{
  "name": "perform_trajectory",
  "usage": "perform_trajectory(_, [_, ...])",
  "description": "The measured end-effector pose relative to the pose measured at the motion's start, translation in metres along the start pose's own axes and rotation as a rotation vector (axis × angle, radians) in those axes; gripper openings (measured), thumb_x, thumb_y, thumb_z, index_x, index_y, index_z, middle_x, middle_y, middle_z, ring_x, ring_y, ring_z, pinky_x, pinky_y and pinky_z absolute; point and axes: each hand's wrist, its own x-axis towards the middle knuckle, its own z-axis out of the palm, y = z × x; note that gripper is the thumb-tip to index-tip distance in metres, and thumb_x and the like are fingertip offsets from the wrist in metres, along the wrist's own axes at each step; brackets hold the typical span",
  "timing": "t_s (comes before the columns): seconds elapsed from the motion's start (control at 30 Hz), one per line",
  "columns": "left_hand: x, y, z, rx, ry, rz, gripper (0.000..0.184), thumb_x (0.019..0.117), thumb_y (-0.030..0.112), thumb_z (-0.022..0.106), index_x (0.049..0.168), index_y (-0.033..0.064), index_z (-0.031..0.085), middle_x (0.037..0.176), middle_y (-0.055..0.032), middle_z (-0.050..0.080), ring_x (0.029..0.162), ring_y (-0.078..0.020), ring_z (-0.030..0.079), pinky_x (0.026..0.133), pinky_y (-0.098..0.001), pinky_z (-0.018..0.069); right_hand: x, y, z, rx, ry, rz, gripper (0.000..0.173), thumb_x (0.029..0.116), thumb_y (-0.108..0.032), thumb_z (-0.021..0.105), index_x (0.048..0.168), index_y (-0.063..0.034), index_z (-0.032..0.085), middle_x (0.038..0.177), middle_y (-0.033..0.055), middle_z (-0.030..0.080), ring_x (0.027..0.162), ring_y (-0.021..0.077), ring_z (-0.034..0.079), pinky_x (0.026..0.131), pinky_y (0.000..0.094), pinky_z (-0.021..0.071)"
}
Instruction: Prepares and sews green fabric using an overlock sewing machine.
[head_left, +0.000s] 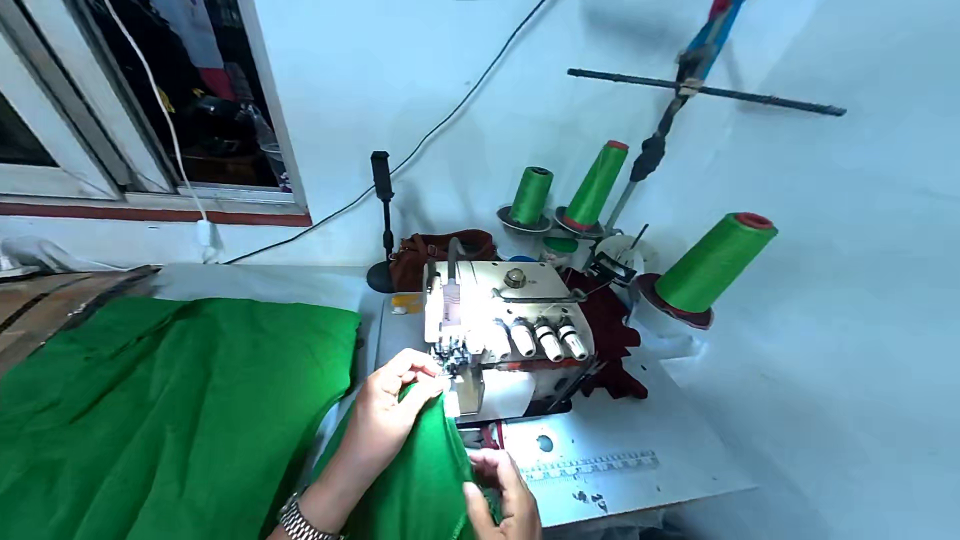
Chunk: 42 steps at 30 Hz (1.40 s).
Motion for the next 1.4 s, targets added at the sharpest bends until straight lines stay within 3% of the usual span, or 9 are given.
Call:
perform_trajectory(0.1, [0.001,-0.001,-0.002,-0.036,0.000,-0.031,0.018,0.0876,0.002,0.067,0.104,0.0081,0.069,0.086,-0.0010,0.071,0.079,-0.0099,0.069,0.073,-0.0221,0.0586,0.013,-0.007,0.021,-0.102,0.100,-0.164,0.032,0.0853,-0.013,0.077,0.109,0.0055,0.068,0.112,0.0198,0.069,0.106,0.0198,0.067,0.093,0.0295,0.0551])
perform_trajectory(0.3, [0.001,-0.001,-0.007,-0.060,-0.022,-0.085,0.023,0.0889,0.003,0.067,0.111,0.0081,0.069,0.090,-0.0031,0.073,0.082,-0.0123,0.070,0.075,-0.0224,0.0586,0.029,0.000,0.043,-0.151,0.254,-0.255,0.007,0.0837,-0.010,0.075,0.087,-0.0036,0.075,0.089,0.0081,0.070,0.087,0.0095,0.068,0.078,0.0187,0.0560])
perform_trajectory(0.43, [0.001,-0.001,-0.006,-0.044,-0.006,-0.073,0.022,0.0891,0.004,0.066,0.111,0.0086,0.069,0.088,-0.0022,0.072,0.081,-0.0121,0.070,0.076,-0.0226,0.0585,0.029,-0.007,0.034,-0.011,0.283,-0.211,0.006,0.0863,-0.006,0.071,0.083,-0.0015,0.073,0.084,0.0051,0.070,0.080,0.0028,0.067,0.074,0.0144,0.0554])
perform_trajectory(0.67, [-0.002,-0.003,0.003,0.144,0.042,-0.015,0.018,0.0879,0.012,0.069,0.106,0.0127,0.070,0.085,0.0063,0.070,0.078,-0.0043,0.068,0.073,-0.0181,0.0570,0.023,-0.010,0.030,0.158,0.267,-0.029,0.002,0.0855,0.001,0.067,0.084,0.0005,0.067,0.073,0.0013,0.067,0.064,-0.0014,0.061,0.061,0.0137,0.0527])
perform_trajectory(0.83, [-0.005,-0.011,-0.001,0.363,0.012,0.038,0.013,0.0856,0.019,0.070,0.099,0.0183,0.070,0.090,0.0109,0.069,0.081,-0.0006,0.065,0.074,-0.0182,0.0560,0.018,-0.016,0.025,0.279,0.077,0.174,0.022,0.0876,0.001,0.068,0.109,0.0063,0.070,0.076,0.0009,0.067,0.065,-0.0010,0.058,0.062,0.0149,0.0496])
perform_trajectory(0.93, [-0.011,-0.010,0.004,0.626,0.027,0.165,0.010,0.0889,0.023,0.068,0.089,0.0161,0.075,0.103,0.0025,0.063,0.091,-0.0054,0.064,0.079,-0.0210,0.0575,0.014,-0.015,0.022,0.271,0.002,0.171,0.009,0.0902,0.000,0.066,0.094,0.0045,0.073,0.088,0.0079,0.069,0.083,0.0050,0.066,0.077,0.0190,0.0549])
perform_trajectory(1.07, [-0.039,0.005,0.019,0.989,0.025,0.334,0.024,0.0947,0.013,0.056,0.100,0.0061,0.078,0.107,-0.0154,0.072,0.102,-0.0353,0.068,0.089,-0.0530,0.0513,0.010,-0.019,0.016,0.246,-0.011,0.225,0.013,0.0957,-0.001,0.058,0.098,0.0046,0.070,0.080,0.0059,0.067,0.070,0.0024,0.062,0.068,0.0192,0.0524])
perform_trajectory(1.17, [-0.057,0.016,0.032,1.120,0.003,0.269,0.030,0.0956,0.012,0.054,0.113,0.0051,0.077,0.115,-0.0142,0.074,0.107,-0.0366,0.070,0.096,-0.0543,0.0513,0.009,-0.024,0.009,0.250,-0.008,0.253,0.014,0.0962,0.000,0.057,0.100,0.0054,0.070,0.078,0.0049,0.068,0.068,0.0020,0.063,0.068,0.0201,0.0537])
perform_trajectory(1.4, [-0.058,0.010,0.045,1.182,0.059,0.205,0.038,0.1016,0.024,0.046,0.124,0.0139,0.075,0.122,-0.0138,0.072,0.111,-0.0385,0.068,0.101,-0.0551,0.0483,0.018,-0.025,0.001,0.302,0.016,0.282,0.014,0.0966,0.002,0.056,0.100,0.0034,0.070,0.075,0.0023,0.069,0.065,0.0019,0.065,0.064,0.0201,0.0557])
